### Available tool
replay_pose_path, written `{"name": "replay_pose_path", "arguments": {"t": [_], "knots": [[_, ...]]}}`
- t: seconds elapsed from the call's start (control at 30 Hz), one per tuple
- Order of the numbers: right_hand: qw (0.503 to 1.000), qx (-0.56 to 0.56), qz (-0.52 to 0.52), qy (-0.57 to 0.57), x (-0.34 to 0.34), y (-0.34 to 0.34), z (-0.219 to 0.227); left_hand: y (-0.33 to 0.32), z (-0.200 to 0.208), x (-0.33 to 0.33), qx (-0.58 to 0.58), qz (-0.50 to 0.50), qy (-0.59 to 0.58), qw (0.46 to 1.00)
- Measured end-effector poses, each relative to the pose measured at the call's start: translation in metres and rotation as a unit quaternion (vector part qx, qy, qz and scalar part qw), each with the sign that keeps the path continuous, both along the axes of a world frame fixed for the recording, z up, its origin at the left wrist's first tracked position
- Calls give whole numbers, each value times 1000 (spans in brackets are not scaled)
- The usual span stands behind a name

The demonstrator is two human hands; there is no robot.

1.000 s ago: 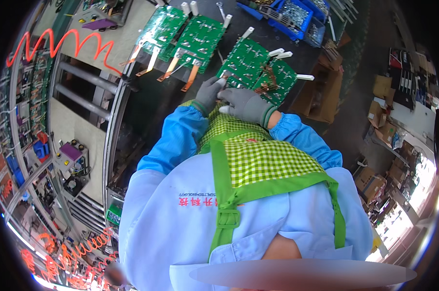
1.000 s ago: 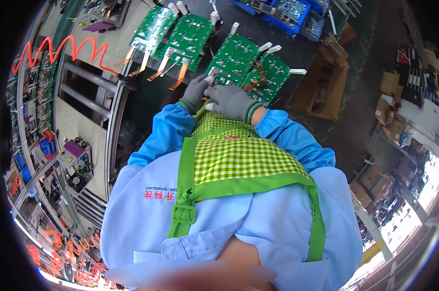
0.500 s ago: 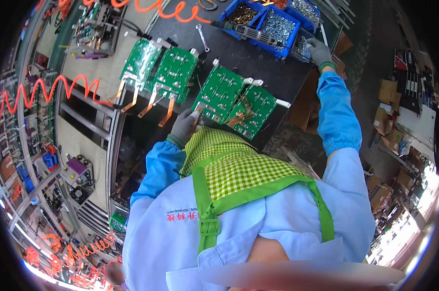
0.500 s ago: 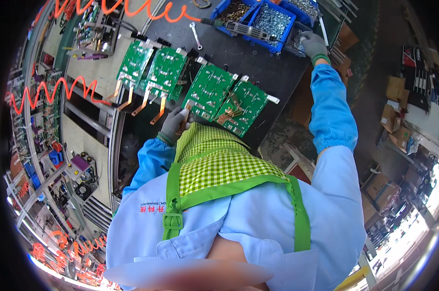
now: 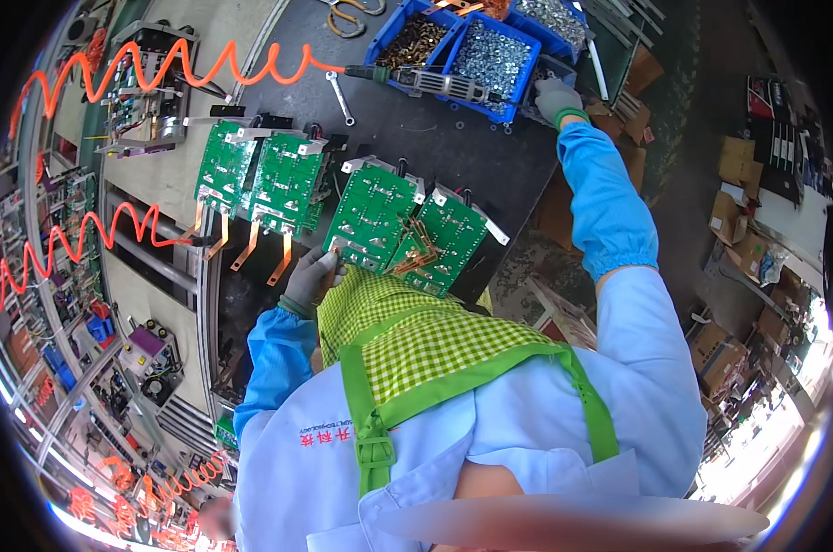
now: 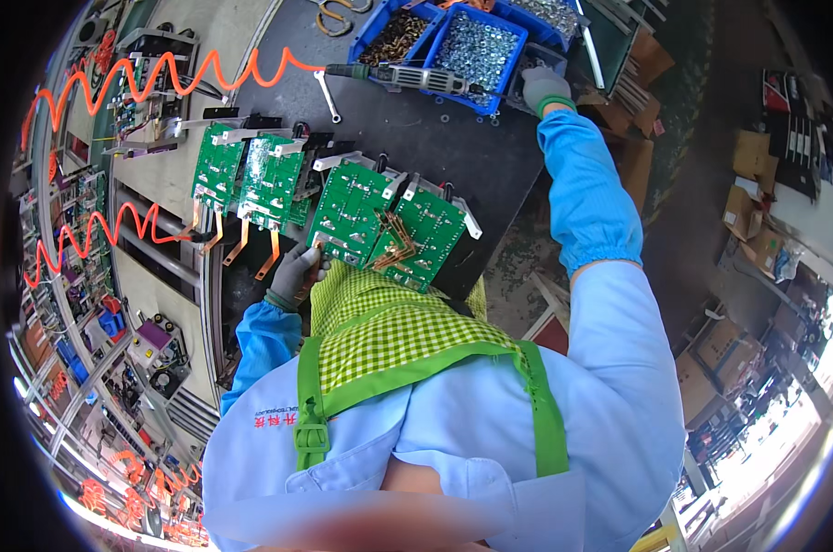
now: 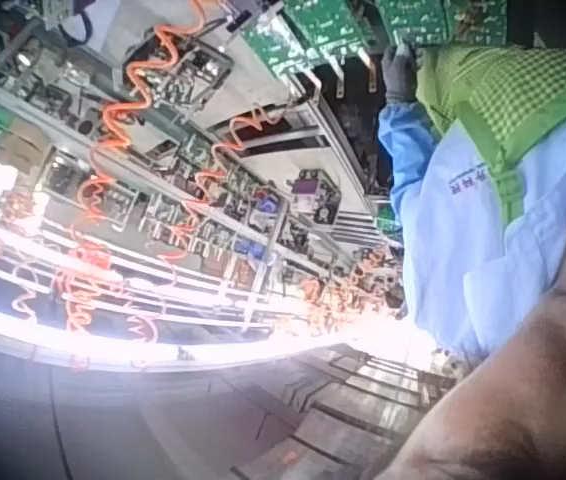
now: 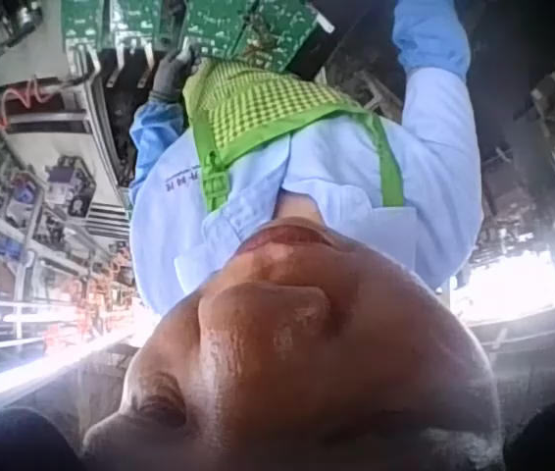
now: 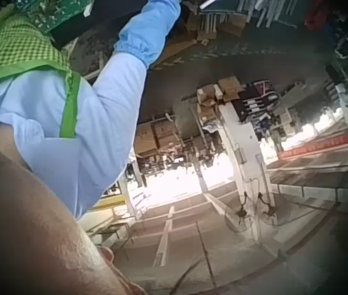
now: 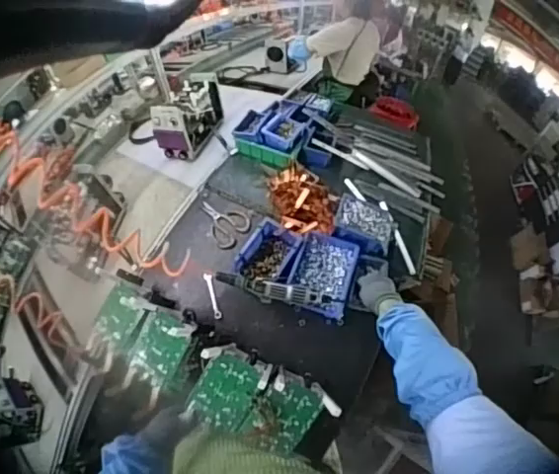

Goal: Assembling components onto printed circuit boards and securing them using an electric screwdriver.

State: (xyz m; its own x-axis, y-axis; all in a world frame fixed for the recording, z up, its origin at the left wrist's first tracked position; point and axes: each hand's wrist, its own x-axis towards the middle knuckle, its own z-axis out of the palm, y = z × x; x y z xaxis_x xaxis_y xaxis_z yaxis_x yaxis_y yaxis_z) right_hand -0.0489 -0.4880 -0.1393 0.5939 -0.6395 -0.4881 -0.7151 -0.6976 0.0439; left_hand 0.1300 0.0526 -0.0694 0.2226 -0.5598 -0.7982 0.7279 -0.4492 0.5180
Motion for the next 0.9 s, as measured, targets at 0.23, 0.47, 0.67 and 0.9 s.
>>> {"name": "replay_pose_path", "arguments": {"t": [0.23,0.47,0.67,0.9], "knots": [[999,48,11,-20,3,-3,16,1,6,-1,15,29,21,999],[996,16,42,77,17,0,15,-3,0,3,-6,3,40,999],[997,53,46,42,21,0,43,6,-5,7,-29,-10,47,998],[994,16,59,88,13,10,32,0,2,3,-21,22,47,998]]}}
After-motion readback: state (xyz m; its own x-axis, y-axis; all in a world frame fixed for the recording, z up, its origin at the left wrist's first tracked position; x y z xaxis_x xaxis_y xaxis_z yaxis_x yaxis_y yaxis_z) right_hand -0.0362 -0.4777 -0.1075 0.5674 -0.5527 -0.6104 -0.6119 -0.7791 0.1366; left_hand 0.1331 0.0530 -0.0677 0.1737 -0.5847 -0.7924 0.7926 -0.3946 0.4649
